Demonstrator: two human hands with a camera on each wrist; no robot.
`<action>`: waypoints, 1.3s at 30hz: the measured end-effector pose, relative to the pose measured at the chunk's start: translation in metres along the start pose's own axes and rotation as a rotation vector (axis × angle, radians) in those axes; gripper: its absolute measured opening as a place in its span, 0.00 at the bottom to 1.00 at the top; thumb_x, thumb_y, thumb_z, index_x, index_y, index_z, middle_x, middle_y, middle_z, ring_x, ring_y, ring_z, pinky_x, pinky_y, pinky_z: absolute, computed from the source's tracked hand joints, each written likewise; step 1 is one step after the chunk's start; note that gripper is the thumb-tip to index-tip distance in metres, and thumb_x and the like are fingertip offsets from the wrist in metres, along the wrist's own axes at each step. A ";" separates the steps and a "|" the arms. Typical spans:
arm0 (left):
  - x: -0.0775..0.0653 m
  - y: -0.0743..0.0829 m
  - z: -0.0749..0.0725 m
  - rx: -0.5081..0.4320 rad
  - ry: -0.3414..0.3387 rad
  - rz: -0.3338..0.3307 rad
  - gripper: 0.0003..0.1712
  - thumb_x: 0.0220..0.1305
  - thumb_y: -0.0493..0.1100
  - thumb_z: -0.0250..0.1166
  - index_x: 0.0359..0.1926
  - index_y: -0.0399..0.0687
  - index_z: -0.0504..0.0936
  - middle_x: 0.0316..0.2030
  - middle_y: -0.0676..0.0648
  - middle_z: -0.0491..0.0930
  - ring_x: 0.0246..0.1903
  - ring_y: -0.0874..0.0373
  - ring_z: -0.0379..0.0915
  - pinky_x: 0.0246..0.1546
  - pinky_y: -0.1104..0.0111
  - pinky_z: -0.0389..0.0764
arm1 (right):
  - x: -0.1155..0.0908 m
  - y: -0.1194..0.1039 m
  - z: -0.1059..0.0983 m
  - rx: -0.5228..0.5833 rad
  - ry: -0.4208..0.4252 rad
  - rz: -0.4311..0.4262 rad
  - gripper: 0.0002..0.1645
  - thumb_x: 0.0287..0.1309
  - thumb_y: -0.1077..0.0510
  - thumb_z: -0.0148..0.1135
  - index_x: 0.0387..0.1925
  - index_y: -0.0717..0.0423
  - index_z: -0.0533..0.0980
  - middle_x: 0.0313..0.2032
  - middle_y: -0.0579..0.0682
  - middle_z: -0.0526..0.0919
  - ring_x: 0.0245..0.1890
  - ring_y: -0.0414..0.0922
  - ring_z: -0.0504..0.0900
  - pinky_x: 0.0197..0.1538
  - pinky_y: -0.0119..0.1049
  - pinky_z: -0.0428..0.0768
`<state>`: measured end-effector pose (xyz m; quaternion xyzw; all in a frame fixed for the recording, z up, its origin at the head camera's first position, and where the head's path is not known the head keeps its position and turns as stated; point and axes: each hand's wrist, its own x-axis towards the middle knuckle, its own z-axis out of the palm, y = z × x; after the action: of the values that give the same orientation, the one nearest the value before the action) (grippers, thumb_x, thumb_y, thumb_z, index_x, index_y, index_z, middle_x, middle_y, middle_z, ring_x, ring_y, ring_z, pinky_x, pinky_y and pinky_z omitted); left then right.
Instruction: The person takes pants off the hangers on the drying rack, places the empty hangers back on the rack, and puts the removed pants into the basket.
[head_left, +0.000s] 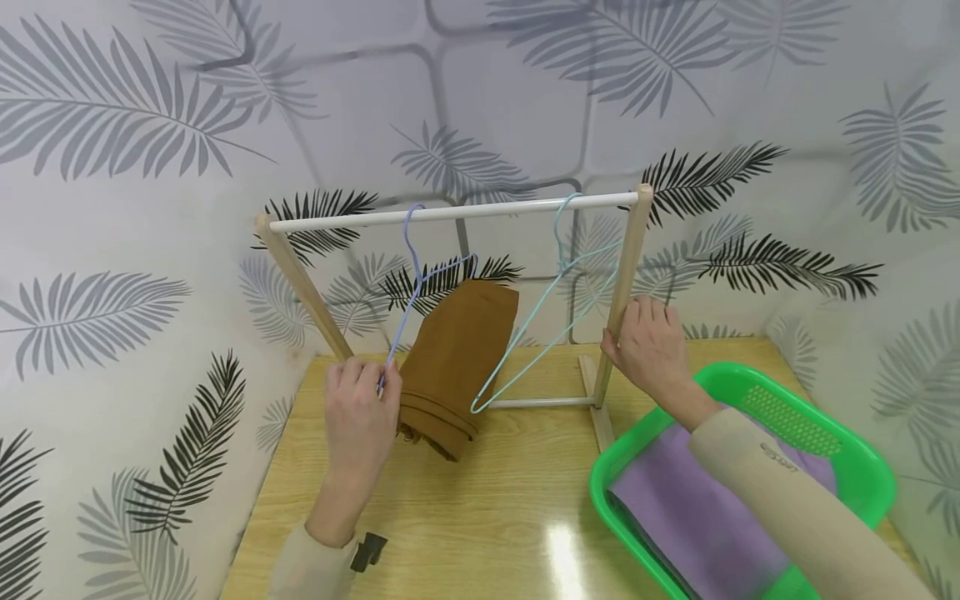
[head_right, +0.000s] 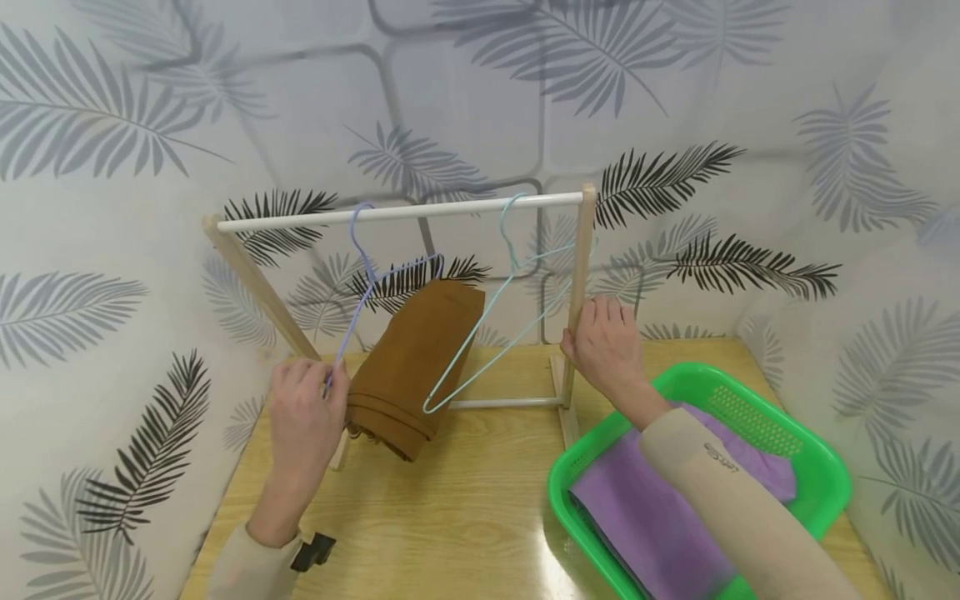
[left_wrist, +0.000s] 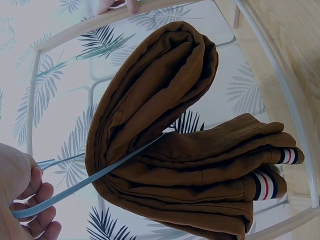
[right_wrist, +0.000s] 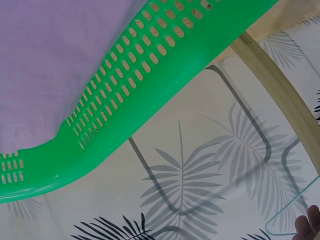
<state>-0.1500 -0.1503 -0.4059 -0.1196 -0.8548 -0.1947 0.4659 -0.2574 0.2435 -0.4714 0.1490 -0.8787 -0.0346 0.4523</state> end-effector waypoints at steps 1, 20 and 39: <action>0.000 0.000 0.000 -0.001 0.001 0.001 0.12 0.64 0.30 0.68 0.23 0.33 0.79 0.23 0.38 0.79 0.30 0.41 0.72 0.36 0.54 0.73 | 0.000 0.000 0.000 -0.001 0.003 0.000 0.27 0.53 0.49 0.73 0.35 0.70 0.73 0.29 0.63 0.79 0.27 0.61 0.77 0.30 0.47 0.71; 0.006 0.002 -0.006 0.011 0.015 0.017 0.13 0.67 0.32 0.66 0.23 0.34 0.79 0.24 0.38 0.80 0.31 0.41 0.69 0.38 0.54 0.70 | 0.000 0.001 0.001 0.002 0.011 0.000 0.26 0.55 0.49 0.71 0.35 0.70 0.73 0.30 0.64 0.79 0.28 0.61 0.78 0.30 0.47 0.71; 0.015 0.004 -0.012 0.010 0.007 0.023 0.12 0.67 0.32 0.67 0.24 0.33 0.81 0.24 0.38 0.81 0.31 0.41 0.69 0.39 0.54 0.68 | 0.000 0.000 0.001 0.016 0.005 -0.006 0.26 0.55 0.49 0.70 0.35 0.70 0.73 0.31 0.64 0.79 0.28 0.61 0.77 0.31 0.48 0.72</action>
<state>-0.1473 -0.1521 -0.3866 -0.1266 -0.8527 -0.1855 0.4716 -0.2583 0.2435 -0.4716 0.1551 -0.8774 -0.0285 0.4530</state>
